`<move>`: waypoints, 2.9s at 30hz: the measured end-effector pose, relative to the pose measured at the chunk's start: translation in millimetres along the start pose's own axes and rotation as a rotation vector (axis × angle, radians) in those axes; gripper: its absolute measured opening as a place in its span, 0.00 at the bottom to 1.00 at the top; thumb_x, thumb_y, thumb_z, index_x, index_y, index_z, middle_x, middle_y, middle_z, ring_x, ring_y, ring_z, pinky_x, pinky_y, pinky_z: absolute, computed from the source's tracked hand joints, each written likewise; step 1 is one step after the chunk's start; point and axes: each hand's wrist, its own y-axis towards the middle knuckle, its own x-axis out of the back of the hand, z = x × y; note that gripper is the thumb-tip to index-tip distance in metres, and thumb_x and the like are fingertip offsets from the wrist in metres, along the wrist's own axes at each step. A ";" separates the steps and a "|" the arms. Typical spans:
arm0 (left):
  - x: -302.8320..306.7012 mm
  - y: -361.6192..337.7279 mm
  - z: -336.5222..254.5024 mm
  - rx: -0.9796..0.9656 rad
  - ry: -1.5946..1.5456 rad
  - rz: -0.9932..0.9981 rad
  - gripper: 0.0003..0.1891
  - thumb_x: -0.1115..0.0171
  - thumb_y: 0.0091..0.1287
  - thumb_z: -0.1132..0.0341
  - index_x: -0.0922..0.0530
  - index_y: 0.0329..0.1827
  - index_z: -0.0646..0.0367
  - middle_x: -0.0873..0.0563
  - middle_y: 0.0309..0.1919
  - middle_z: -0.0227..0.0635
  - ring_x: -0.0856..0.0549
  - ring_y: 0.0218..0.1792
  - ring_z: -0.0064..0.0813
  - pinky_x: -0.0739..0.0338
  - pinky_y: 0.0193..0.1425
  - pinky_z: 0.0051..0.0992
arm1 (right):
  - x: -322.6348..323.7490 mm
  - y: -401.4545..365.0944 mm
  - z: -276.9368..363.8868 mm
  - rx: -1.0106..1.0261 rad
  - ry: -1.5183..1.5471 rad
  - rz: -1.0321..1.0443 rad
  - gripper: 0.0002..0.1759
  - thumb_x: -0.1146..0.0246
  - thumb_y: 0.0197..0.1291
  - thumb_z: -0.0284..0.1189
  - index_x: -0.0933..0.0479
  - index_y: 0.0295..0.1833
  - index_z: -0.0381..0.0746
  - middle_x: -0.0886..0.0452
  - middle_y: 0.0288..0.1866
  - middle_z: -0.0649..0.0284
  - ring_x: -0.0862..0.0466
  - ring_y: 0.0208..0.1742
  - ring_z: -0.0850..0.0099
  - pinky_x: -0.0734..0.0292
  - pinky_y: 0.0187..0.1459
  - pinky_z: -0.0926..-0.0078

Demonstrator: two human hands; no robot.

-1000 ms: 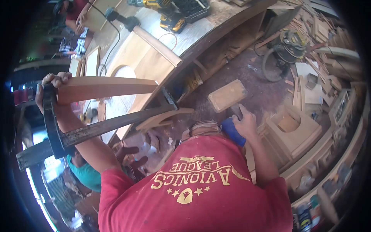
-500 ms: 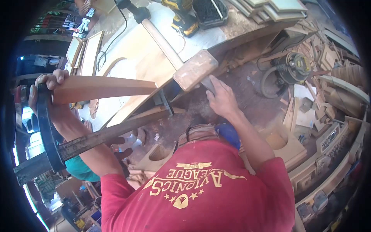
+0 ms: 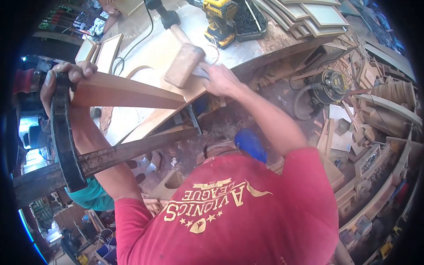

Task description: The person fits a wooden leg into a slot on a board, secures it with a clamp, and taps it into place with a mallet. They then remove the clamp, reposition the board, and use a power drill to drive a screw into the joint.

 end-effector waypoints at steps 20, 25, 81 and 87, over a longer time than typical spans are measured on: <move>6.4 -7.9 -4.1 -0.044 0.217 0.089 0.24 0.40 0.68 0.46 0.23 0.57 0.53 0.16 0.34 0.25 0.19 0.42 0.32 0.31 0.56 0.41 | -28.8 132.9 -17.5 0.136 0.000 0.227 0.32 0.35 0.68 0.38 0.27 0.75 0.39 0.15 0.61 0.43 0.16 0.64 0.46 0.23 0.69 0.56; 7.8 -9.2 -2.9 -0.061 0.205 0.122 0.25 0.42 0.70 0.45 0.25 0.60 0.53 0.17 0.34 0.26 0.20 0.42 0.33 0.32 0.55 0.44 | -7.3 154.2 -29.9 0.011 -0.134 0.132 0.34 0.39 0.71 0.39 0.33 0.79 0.38 0.16 0.61 0.39 0.17 0.63 0.43 0.23 0.66 0.48; 8.5 -11.9 -1.4 -0.057 0.106 0.014 0.25 0.45 0.71 0.48 0.18 0.58 0.60 0.14 0.34 0.32 0.17 0.44 0.38 0.29 0.58 0.42 | 0.8 97.4 -41.1 0.177 -0.246 0.165 0.31 0.38 0.69 0.36 0.30 0.76 0.41 0.14 0.53 0.40 0.15 0.57 0.42 0.22 0.62 0.47; 2.6 -11.3 0.4 -0.056 0.142 0.023 0.24 0.47 0.72 0.47 0.21 0.60 0.56 0.14 0.37 0.29 0.20 0.47 0.35 0.33 0.61 0.42 | 10.1 137.0 5.1 0.344 -0.481 0.472 0.29 0.40 0.73 0.37 0.29 0.77 0.43 0.13 0.58 0.47 0.13 0.58 0.49 0.19 0.62 0.52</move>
